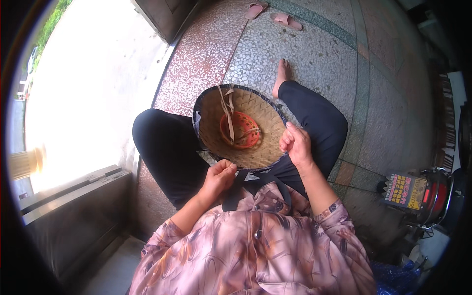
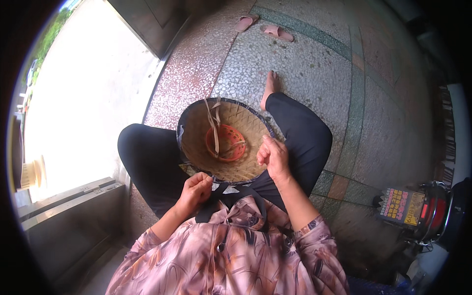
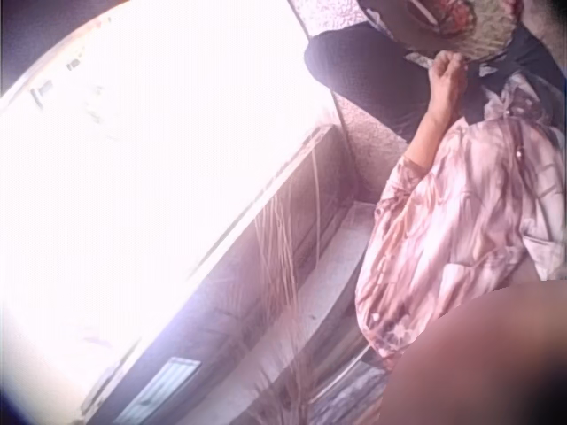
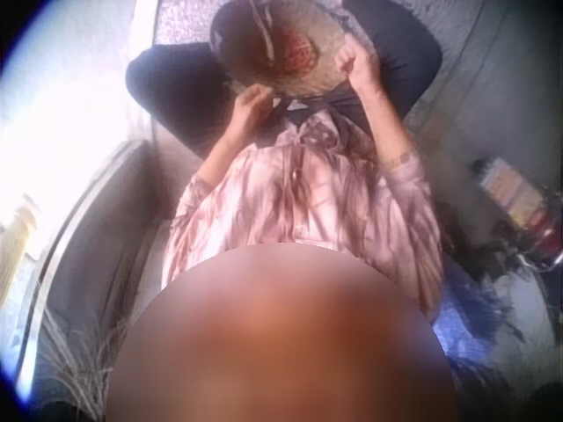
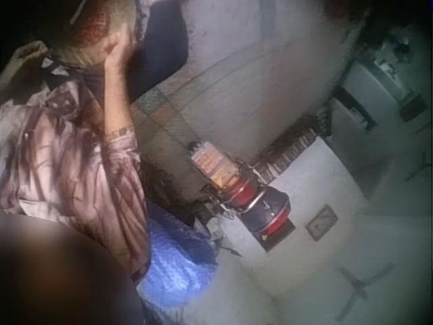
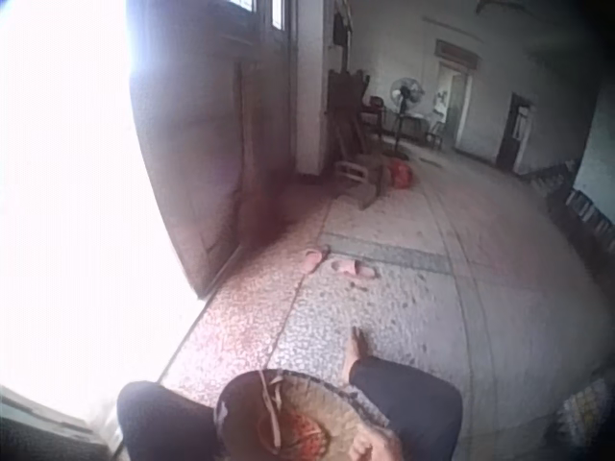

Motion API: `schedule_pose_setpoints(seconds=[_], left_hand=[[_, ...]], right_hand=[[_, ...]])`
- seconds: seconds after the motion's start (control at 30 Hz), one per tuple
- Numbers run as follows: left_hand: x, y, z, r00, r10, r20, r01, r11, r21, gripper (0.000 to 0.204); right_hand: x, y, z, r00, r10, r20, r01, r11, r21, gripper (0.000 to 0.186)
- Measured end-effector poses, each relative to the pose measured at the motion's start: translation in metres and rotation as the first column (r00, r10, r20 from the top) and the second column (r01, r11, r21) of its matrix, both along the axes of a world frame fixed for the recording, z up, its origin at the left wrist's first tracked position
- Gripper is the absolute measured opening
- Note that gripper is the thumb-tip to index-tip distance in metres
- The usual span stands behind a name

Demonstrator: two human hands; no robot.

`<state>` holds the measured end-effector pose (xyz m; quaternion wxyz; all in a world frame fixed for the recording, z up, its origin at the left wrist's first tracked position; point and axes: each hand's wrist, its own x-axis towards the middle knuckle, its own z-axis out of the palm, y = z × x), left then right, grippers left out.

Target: The recorder is repairing a woven conical hat by sewing a blue fabric border around the edge using a needle and thread.

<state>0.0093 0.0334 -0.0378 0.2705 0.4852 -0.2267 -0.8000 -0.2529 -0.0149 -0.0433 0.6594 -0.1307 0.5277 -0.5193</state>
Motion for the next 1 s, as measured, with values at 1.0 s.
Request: schedule_pose_setpoints(seconds=[1.0], left_hand=[[0.025,0.009,0.032,0.945,0.145,-0.292,-0.082,0.972,0.219,0.015]], right_hand=[[0.064,0.047,0.039,0.648,0.707,-0.284,-0.748,0.661,-0.062,0.006]])
